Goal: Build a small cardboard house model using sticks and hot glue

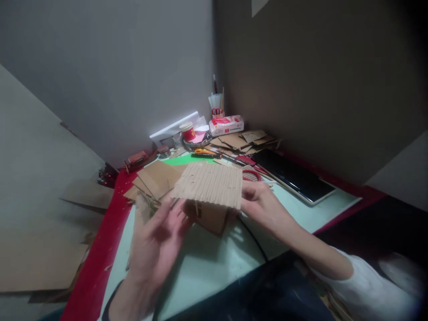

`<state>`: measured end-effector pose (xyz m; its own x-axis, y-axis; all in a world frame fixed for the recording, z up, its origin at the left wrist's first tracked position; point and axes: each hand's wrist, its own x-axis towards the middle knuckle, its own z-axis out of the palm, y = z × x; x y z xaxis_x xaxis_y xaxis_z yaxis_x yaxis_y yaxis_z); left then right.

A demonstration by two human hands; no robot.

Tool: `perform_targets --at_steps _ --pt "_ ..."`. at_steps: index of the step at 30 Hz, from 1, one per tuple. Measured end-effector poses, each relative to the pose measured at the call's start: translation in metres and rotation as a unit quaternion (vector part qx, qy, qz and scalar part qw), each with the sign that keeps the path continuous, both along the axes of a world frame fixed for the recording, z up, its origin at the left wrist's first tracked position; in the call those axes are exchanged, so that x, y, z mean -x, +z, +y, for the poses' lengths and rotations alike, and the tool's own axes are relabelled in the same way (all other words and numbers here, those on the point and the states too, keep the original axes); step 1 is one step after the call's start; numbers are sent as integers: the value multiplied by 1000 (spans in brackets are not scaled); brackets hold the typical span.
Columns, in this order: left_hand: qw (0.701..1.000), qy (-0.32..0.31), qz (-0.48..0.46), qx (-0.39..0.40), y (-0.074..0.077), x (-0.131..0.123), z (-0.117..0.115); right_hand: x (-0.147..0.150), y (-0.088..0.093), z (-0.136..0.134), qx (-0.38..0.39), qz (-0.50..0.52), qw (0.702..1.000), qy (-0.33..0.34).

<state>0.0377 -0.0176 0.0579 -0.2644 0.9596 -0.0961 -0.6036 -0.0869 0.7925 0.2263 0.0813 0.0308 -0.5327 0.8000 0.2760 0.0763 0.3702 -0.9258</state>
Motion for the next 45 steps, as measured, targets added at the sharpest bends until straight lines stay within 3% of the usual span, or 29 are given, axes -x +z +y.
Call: perform_targets --at_steps 8,16,21,26,32,39,45 --pt "994 45 96 15 -10 -25 -11 10 -7 -5 -25 37 997 -60" --pt "970 207 130 14 -24 -38 -8 7 -11 -18 -77 65 990 -95" --pt "957 247 150 -4 -39 -49 -7 10 -12 -25 -105 87 981 -137" --pt "965 236 111 22 -49 -58 -3 16 -15 -29 -140 84 970 -180" --pt "975 210 71 26 -39 -55 -2 18 -16 -33 -179 54 963 -194" --pt "988 139 52 34 -27 -38 -3 13 -7 -36 -195 -5 972 -134" --pt "990 106 75 50 -20 -29 0 -4 8 -33 -126 -41 991 -32"
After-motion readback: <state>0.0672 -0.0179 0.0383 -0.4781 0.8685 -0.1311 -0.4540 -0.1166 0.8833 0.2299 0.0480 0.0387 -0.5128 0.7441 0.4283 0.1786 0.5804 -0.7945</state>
